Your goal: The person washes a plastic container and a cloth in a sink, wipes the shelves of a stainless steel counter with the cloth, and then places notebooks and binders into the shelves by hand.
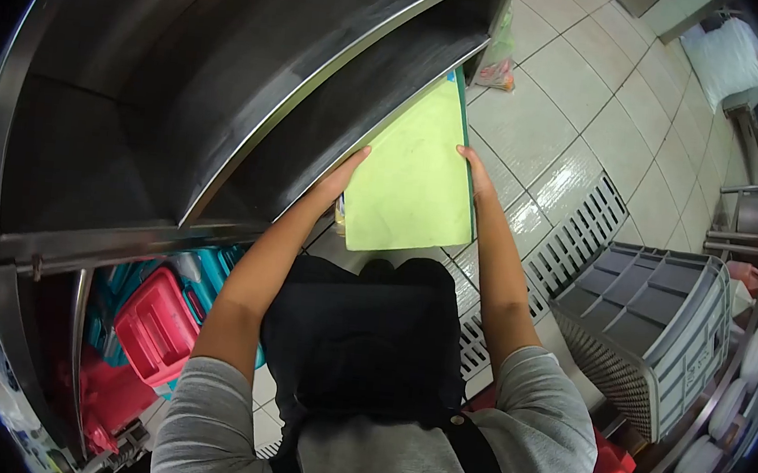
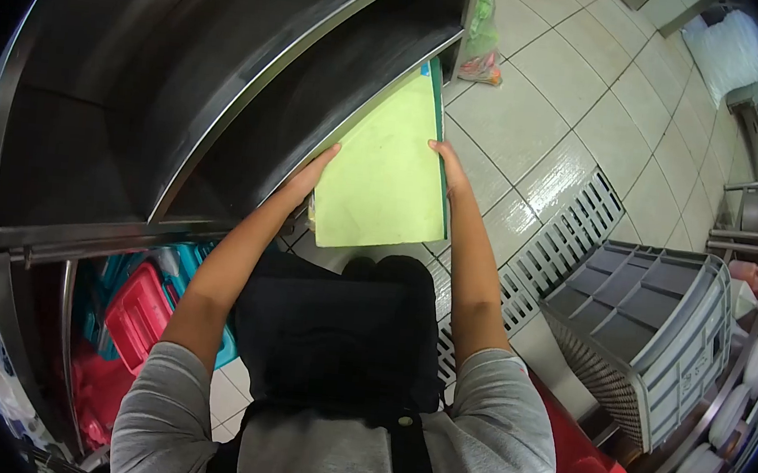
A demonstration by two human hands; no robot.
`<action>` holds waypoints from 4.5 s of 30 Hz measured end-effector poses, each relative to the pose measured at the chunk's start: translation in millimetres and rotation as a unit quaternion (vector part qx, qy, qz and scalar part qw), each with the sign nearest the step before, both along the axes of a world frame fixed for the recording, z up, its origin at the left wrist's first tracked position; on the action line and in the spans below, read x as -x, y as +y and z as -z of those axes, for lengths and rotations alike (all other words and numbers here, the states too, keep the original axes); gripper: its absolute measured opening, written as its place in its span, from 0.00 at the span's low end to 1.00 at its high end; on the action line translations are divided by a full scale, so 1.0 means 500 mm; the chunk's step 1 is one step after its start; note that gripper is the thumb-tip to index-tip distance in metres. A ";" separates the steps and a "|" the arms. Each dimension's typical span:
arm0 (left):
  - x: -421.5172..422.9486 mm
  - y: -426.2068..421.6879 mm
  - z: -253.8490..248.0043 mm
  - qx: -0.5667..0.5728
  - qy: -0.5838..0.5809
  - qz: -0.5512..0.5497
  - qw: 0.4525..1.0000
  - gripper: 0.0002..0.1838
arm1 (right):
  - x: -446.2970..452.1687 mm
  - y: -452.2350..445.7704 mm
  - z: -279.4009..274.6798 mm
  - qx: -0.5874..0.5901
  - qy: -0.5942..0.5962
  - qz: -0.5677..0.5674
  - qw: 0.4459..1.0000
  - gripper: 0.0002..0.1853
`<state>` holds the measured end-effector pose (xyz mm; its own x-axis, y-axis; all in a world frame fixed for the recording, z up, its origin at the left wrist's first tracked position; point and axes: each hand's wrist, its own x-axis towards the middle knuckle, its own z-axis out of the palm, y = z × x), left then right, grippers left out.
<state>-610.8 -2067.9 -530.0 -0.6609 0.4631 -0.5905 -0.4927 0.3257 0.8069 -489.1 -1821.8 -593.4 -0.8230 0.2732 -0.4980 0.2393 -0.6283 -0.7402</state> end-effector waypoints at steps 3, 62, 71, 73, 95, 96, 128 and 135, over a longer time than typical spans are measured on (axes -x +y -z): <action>-0.012 -0.015 0.006 0.316 0.336 0.074 0.884 0.45 | 0.010 0.000 -0.024 -0.023 0.003 -0.029 0.999 0.34; -0.266 -0.023 -0.691 0.120 0.315 0.345 0.876 0.31 | -0.015 -0.123 -0.643 -0.286 -0.071 -0.497 0.817 0.24; -0.222 -0.231 -1.380 0.039 0.709 -0.073 0.700 0.08 | 0.040 -0.271 -1.315 -0.211 0.345 -0.224 0.887 0.09; -0.119 -0.277 -1.455 0.189 0.662 -0.277 0.670 0.11 | 0.096 -0.326 -1.409 -0.183 0.385 -0.155 0.891 0.09; 0.077 -0.423 -1.420 -0.153 0.060 -0.321 0.933 0.25 | 0.281 -0.467 -1.610 -0.610 0.100 -0.103 0.779 0.34; 0.045 -0.403 -1.400 -0.153 0.108 -0.370 0.910 0.24 | 0.251 -0.438 -1.616 -0.602 0.120 -0.096 0.784 0.33; -0.268 0.092 -0.350 0.168 0.083 0.171 0.967 0.19 | -0.091 0.221 -0.292 -0.465 -0.119 -0.157 0.863 0.22; -0.268 0.149 -0.390 0.180 0.119 0.219 0.951 0.17 | 0.148 0.203 -0.210 -0.481 -0.024 -0.138 0.865 0.25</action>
<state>-476.9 -1993.5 -335.0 -0.5864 0.5207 -0.6205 -0.0623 0.7347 0.6755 -563.0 -1720.3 -488.2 -0.9076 0.3766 -0.1856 0.3278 0.3594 -0.8737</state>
